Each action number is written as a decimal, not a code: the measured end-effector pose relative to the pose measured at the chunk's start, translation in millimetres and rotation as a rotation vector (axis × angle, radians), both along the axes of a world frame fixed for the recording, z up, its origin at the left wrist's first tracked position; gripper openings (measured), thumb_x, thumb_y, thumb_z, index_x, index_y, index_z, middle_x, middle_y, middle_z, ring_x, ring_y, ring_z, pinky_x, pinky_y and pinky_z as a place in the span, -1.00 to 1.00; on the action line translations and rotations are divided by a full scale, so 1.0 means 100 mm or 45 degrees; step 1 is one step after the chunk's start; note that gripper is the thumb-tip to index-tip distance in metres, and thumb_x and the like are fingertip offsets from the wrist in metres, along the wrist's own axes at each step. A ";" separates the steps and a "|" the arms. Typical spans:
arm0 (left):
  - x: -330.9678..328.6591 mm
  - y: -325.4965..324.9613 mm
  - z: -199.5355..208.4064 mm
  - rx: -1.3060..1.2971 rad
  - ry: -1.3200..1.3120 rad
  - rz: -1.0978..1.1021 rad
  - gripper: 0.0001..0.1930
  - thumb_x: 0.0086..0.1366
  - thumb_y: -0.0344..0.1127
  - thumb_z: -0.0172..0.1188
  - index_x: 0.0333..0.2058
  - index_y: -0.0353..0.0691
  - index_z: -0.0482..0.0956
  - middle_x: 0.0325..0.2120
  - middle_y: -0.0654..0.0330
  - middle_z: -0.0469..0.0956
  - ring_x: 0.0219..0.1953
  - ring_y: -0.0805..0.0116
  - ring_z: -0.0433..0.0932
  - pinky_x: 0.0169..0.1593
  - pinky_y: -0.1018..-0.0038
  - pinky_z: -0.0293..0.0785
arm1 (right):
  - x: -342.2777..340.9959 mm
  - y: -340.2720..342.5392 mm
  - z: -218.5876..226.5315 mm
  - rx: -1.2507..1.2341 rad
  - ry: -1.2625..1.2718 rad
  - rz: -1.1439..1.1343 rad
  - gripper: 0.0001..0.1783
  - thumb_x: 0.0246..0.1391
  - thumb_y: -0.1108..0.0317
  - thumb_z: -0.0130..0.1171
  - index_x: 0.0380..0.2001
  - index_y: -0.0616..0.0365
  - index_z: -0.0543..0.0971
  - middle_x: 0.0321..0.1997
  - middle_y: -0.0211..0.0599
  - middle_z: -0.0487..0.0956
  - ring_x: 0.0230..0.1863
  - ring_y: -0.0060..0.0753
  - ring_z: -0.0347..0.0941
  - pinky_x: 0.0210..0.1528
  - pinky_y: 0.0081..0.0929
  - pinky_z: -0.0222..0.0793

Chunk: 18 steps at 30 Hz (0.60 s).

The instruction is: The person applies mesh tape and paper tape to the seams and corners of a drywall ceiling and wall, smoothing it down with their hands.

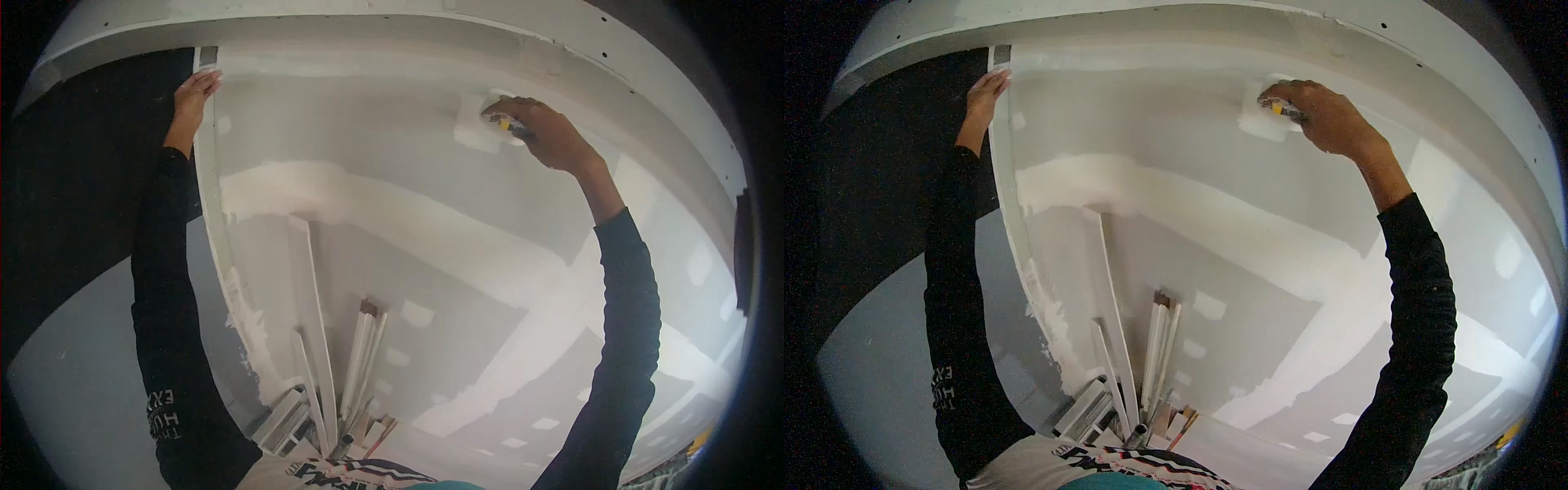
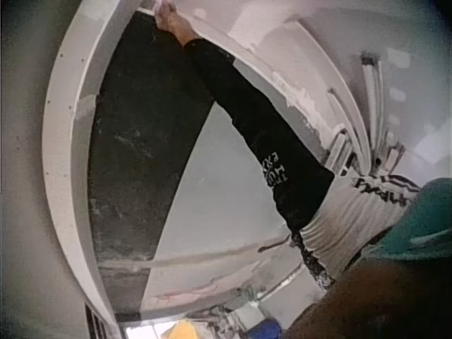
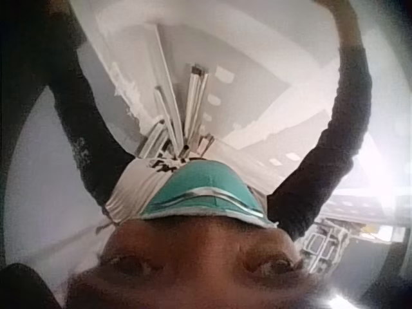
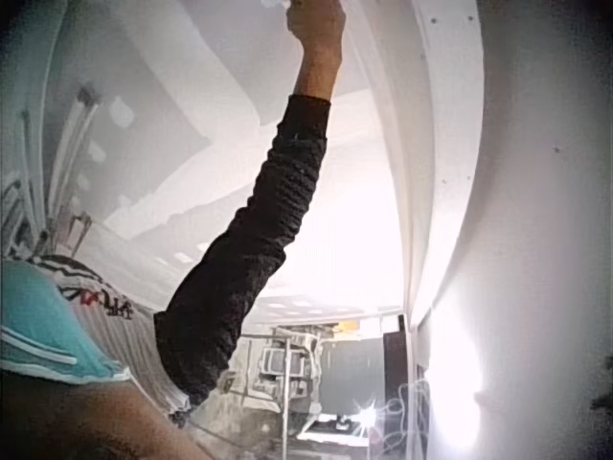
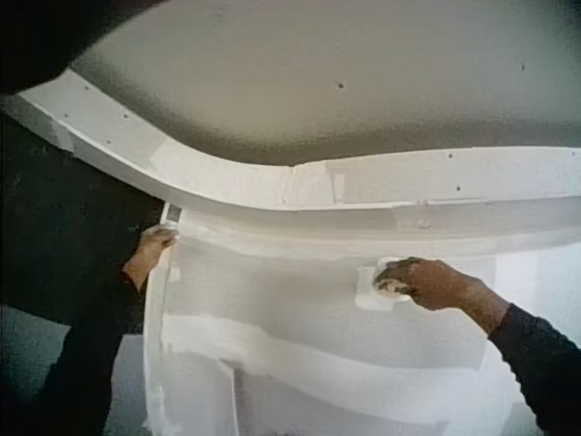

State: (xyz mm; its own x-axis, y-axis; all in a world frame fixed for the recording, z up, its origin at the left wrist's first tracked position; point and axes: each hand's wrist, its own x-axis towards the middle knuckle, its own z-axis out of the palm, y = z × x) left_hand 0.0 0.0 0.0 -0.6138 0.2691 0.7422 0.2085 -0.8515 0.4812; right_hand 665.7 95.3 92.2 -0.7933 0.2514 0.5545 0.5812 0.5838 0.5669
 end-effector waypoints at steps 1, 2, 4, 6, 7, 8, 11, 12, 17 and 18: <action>-0.02 0.04 0.03 -0.008 -0.004 -0.010 -0.70 0.42 -0.51 0.23 0.08 -0.48 0.52 0.03 -0.05 0.63 0.07 0.20 0.66 0.15 0.47 0.64 | 0.03 0.01 -0.02 -0.048 0.014 0.036 -0.41 0.18 0.63 0.20 0.20 -0.25 0.56 0.25 -0.42 0.61 0.27 -0.23 0.52 0.25 -0.23 0.54; -0.03 0.09 0.06 -0.017 -0.008 -0.018 -0.71 0.41 -0.52 0.24 0.05 -0.49 0.52 0.02 -0.03 0.63 0.03 0.22 0.67 0.16 0.48 0.64 | 0.06 0.01 -0.03 -0.095 0.028 0.073 -0.44 0.18 0.62 0.21 0.16 -0.28 0.59 0.21 -0.40 0.63 0.24 -0.21 0.54 0.21 -0.23 0.56; -0.29 -0.02 0.26 -0.084 0.061 0.039 -0.70 0.39 -0.53 0.25 0.05 -0.51 0.51 0.01 -0.02 0.64 0.03 0.22 0.67 0.16 0.48 0.65 | -0.19 -0.07 -0.19 -0.107 0.073 0.055 -0.45 0.17 0.60 0.23 0.15 -0.27 0.60 0.15 -0.38 0.65 0.18 -0.20 0.57 0.19 -0.21 0.57; -0.02 0.21 0.09 -0.138 0.025 0.033 -0.65 0.36 -0.53 0.30 0.07 -0.53 0.51 -0.02 -0.01 0.65 0.02 0.25 0.67 0.16 0.49 0.65 | 0.06 -0.03 -0.22 -0.082 0.019 -0.025 -0.53 0.22 0.49 0.25 0.16 -0.25 0.59 -0.03 -0.31 0.70 0.03 -0.19 0.63 0.12 -0.19 0.58; -0.04 0.25 0.17 -0.129 0.048 0.020 -0.65 0.36 -0.53 0.30 0.07 -0.53 0.51 -0.02 -0.01 0.65 0.02 0.25 0.67 0.16 0.49 0.65 | 0.05 -0.03 -0.20 -0.073 0.042 -0.039 -0.53 0.22 0.49 0.25 0.16 -0.25 0.59 -0.03 -0.31 0.70 0.03 -0.19 0.63 0.12 -0.19 0.58; -0.06 0.28 0.25 -0.138 0.058 0.034 -0.65 0.36 -0.52 0.30 0.08 -0.53 0.51 -0.02 0.00 0.65 0.02 0.25 0.67 0.17 0.49 0.65 | 0.04 -0.03 -0.19 -0.101 0.097 -0.036 -0.57 0.23 0.45 0.25 0.14 -0.18 0.59 -0.03 -0.26 0.69 0.00 -0.09 0.62 0.07 -0.14 0.57; -0.38 0.29 0.40 -0.107 0.061 0.028 -0.65 0.38 -0.51 0.29 0.09 -0.51 0.51 -0.02 0.00 0.64 0.02 0.24 0.66 0.16 0.51 0.64 | -0.03 -0.02 -0.18 -0.117 0.139 -0.001 -0.60 0.26 0.34 0.25 0.16 -0.17 0.57 -0.06 -0.21 0.69 -0.07 -0.07 0.64 -0.01 -0.14 0.58; -0.41 0.32 0.42 -0.116 0.128 0.030 -0.64 0.38 -0.51 0.28 0.09 -0.52 0.51 -0.02 -0.02 0.64 0.03 0.23 0.66 0.16 0.53 0.64 | -0.04 -0.01 -0.19 -0.108 0.120 0.015 -0.58 0.29 0.27 0.25 0.20 -0.23 0.55 -0.08 -0.20 0.70 -0.12 -0.13 0.67 -0.04 -0.18 0.62; -0.37 0.50 0.52 -0.113 0.138 0.001 -0.63 0.37 -0.50 0.30 0.09 -0.51 0.51 -0.03 -0.04 0.65 0.01 0.22 0.67 0.12 0.56 0.64 | -0.09 -0.04 -0.12 0.151 0.130 -0.258 -0.53 0.25 0.27 0.29 0.22 -0.16 0.53 -0.07 -0.20 0.70 -0.08 -0.12 0.67 -0.07 -0.19 0.62; -0.36 0.55 0.55 -0.096 0.117 0.016 -0.65 0.38 -0.50 0.29 0.09 -0.51 0.51 -0.05 -0.05 0.65 0.00 0.22 0.67 0.12 0.56 0.64 | -0.12 -0.05 -0.09 0.194 0.150 -0.331 -0.51 0.23 0.30 0.31 0.22 -0.13 0.52 -0.06 -0.20 0.70 -0.05 -0.13 0.67 -0.07 -0.20 0.62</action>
